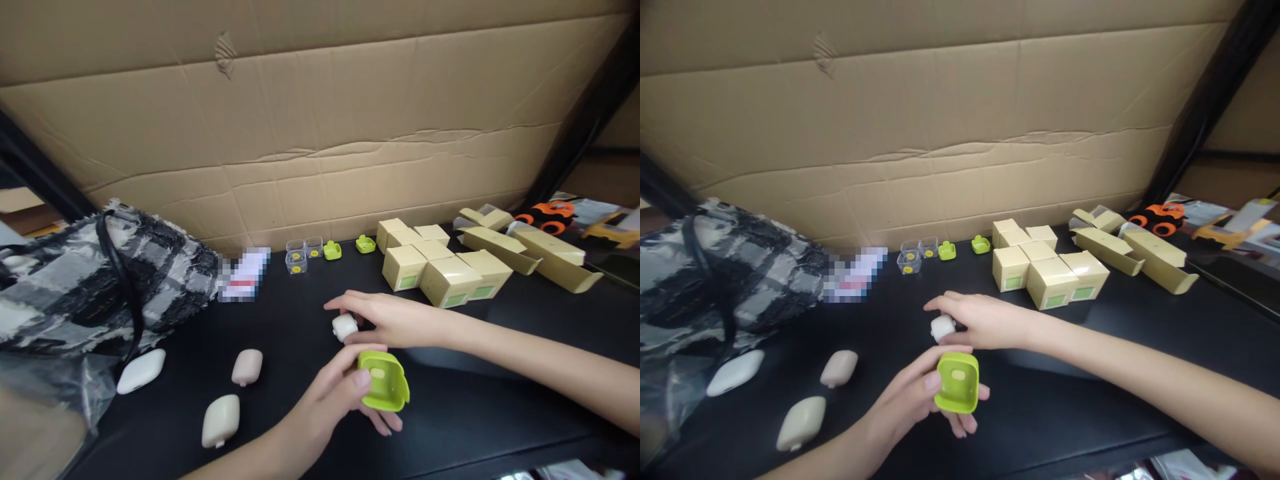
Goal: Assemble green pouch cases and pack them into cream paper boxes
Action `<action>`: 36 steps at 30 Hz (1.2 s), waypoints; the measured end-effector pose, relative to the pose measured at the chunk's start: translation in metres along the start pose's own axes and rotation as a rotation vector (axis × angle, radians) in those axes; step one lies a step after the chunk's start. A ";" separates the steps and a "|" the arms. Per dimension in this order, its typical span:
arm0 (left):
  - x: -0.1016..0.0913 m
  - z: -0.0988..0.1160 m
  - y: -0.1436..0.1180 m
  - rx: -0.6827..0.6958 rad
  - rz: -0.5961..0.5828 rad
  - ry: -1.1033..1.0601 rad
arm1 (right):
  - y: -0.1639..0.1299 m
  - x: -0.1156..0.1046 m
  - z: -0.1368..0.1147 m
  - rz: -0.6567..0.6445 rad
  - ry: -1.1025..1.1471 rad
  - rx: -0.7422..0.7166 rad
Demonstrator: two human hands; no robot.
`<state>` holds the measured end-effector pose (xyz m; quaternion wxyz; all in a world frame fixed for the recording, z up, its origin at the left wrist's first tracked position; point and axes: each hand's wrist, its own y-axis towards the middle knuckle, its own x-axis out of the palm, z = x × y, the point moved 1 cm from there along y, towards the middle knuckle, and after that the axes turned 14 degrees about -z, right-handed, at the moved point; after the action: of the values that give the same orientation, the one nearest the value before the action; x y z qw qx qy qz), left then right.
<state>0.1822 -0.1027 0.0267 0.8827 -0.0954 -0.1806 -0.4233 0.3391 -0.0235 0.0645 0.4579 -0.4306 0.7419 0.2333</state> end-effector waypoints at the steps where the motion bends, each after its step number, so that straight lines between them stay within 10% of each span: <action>1: 0.001 0.002 0.001 0.009 0.003 -0.058 | -0.002 -0.001 0.001 0.008 -0.014 -0.001; 9: -0.003 0.003 0.008 -0.061 0.070 -0.496 | -0.038 -0.005 -0.017 0.416 0.071 -0.089; 36: -0.004 0.003 0.007 -0.022 -0.040 -0.576 | -0.044 0.026 -0.039 0.331 -0.162 -0.203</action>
<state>0.1849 -0.0947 0.0278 0.7854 -0.2175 -0.4212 -0.3979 0.3525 -0.0869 0.0619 0.4257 -0.3268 0.7359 0.4127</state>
